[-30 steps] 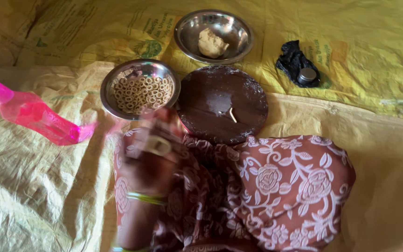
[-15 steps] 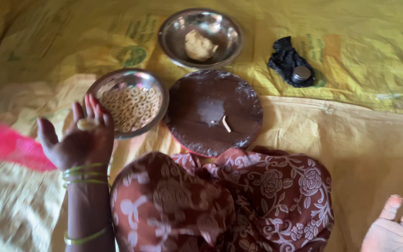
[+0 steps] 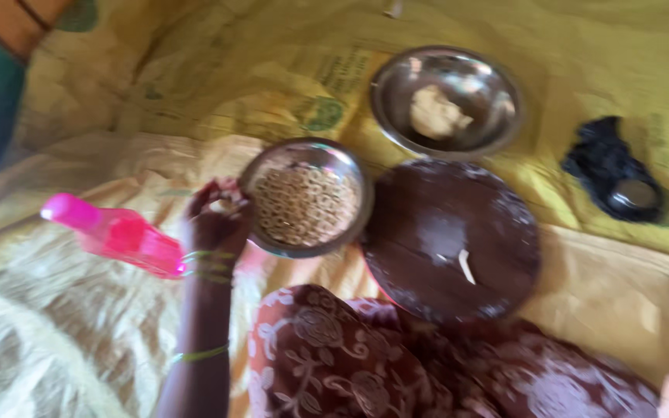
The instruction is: The person rolls small pieces of dough into thin ropes on a wooden board, then joins the ends to form rings. The finished rings are placed into a metal bowl. The person repeats this process with multiple pieces of dough.
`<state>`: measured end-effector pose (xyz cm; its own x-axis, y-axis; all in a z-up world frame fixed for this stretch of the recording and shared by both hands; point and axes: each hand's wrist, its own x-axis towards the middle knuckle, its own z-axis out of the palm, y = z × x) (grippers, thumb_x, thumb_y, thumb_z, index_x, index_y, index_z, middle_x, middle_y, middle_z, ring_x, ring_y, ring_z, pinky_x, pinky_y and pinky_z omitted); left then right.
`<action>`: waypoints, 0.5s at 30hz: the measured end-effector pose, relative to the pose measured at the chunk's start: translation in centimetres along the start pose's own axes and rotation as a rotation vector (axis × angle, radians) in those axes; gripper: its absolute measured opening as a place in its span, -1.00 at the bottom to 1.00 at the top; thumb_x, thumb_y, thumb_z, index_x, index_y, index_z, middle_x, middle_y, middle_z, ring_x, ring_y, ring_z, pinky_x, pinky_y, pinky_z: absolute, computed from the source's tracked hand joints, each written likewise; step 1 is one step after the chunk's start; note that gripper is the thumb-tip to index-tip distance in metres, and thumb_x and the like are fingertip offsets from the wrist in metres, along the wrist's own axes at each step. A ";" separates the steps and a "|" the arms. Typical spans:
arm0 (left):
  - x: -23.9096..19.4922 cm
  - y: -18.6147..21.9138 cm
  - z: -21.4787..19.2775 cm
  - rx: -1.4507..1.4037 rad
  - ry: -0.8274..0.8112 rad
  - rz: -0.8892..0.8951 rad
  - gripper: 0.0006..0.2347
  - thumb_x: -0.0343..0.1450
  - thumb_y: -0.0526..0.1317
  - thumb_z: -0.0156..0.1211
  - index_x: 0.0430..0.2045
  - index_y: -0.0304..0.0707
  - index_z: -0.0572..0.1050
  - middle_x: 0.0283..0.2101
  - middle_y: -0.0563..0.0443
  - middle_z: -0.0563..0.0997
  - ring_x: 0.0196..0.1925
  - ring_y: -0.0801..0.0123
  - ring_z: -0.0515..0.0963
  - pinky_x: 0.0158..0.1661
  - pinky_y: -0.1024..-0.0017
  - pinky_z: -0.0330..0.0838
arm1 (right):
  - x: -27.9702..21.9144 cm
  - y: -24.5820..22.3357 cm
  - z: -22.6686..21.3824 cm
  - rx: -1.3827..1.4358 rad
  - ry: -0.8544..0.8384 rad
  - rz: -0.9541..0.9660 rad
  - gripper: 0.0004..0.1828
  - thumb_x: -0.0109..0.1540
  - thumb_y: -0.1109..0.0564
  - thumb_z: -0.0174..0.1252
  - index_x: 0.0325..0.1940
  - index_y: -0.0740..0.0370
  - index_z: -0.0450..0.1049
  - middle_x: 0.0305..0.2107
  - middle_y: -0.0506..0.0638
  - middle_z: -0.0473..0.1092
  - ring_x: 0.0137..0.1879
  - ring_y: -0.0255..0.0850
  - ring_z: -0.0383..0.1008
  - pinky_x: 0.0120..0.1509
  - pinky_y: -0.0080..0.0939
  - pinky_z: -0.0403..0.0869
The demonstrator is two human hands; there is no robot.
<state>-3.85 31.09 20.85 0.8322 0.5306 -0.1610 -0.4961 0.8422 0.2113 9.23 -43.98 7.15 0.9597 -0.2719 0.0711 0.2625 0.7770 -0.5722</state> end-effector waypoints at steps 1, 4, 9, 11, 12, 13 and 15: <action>2.3 -0.3 -0.2 -0.013 0.043 -0.040 -0.87 0.48 -0.26 0.05 -0.28 -0.38 0.45 -0.29 -0.16 0.58 -0.23 0.17 0.56 -0.18 0.32 0.47 | 0.5 2.5 0.1 0.003 -0.018 0.046 -0.78 0.50 0.05 0.05 0.14 0.20 0.45 -0.06 0.01 0.46 0.12 -0.09 0.47 0.34 0.08 0.45; 11.8 -3.0 -1.4 0.014 0.045 0.025 -0.87 0.50 -0.25 0.14 -0.40 -0.28 0.38 -0.49 -0.03 0.46 -0.41 0.23 0.50 -0.38 0.32 0.48 | 1.3 7.8 0.5 0.014 -0.143 0.218 -0.82 0.51 0.10 0.05 0.12 0.20 0.46 -0.09 0.01 0.47 0.09 -0.10 0.50 0.30 0.08 0.49; 24.7 -6.3 -8.9 0.649 0.546 0.122 -0.84 0.37 -0.16 0.28 -0.38 -0.26 0.49 -0.56 0.00 0.43 -0.59 0.32 0.34 -0.55 0.32 0.38 | -2.0 15.8 0.8 -0.587 0.001 0.399 -0.86 0.44 0.18 0.18 0.05 0.27 0.47 -0.11 0.06 0.48 -0.02 -0.14 0.54 0.10 -0.06 0.56; 26.4 -6.8 -13.3 0.830 0.635 0.162 -0.82 0.37 -0.17 0.27 -0.39 -0.35 0.54 -0.53 -0.04 0.46 -0.59 0.29 0.36 -0.56 0.28 0.37 | -3.5 17.1 0.8 -0.777 -0.071 0.348 -0.82 0.41 0.22 0.18 0.05 0.39 0.50 -0.14 0.16 0.49 -0.03 -0.11 0.55 0.08 -0.06 0.57; 26.9 -6.7 -15.2 0.919 0.657 0.159 -0.80 0.37 -0.16 0.27 -0.36 -0.37 0.56 -0.50 -0.06 0.51 -0.57 0.27 0.43 -0.54 0.27 0.39 | -3.7 17.5 0.7 -0.868 -0.106 0.320 -0.80 0.40 0.24 0.17 0.04 0.44 0.51 -0.15 0.21 0.50 -0.04 -0.09 0.56 0.08 -0.07 0.58; 27.2 -6.7 -17.0 1.008 0.679 0.155 -0.78 0.38 -0.15 0.26 -0.33 -0.39 0.58 -0.47 -0.08 0.57 -0.54 0.25 0.50 -0.52 0.26 0.42 | -3.4 18.4 0.6 -0.893 -0.178 0.279 -0.81 0.39 0.25 0.18 0.04 0.45 0.52 -0.19 0.23 0.51 -0.06 -0.09 0.56 0.05 -0.07 0.57; 26.6 -7.1 -20.3 1.170 0.670 0.146 -0.78 0.34 -0.20 0.27 -0.25 -0.35 0.62 -0.40 -0.12 0.66 -0.48 0.25 0.61 -0.43 0.28 0.49 | -3.6 19.3 -0.2 -0.952 -0.311 0.211 -0.81 0.37 0.28 0.20 0.03 0.47 0.53 -0.26 0.27 0.53 -0.11 -0.10 0.55 0.01 -0.08 0.56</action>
<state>16.79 41.19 -4.55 0.3446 0.8341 -0.4307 0.2096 0.3788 0.9014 10.80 -28.13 -4.27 0.9962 0.0830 0.0252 0.0269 -0.0187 -0.9995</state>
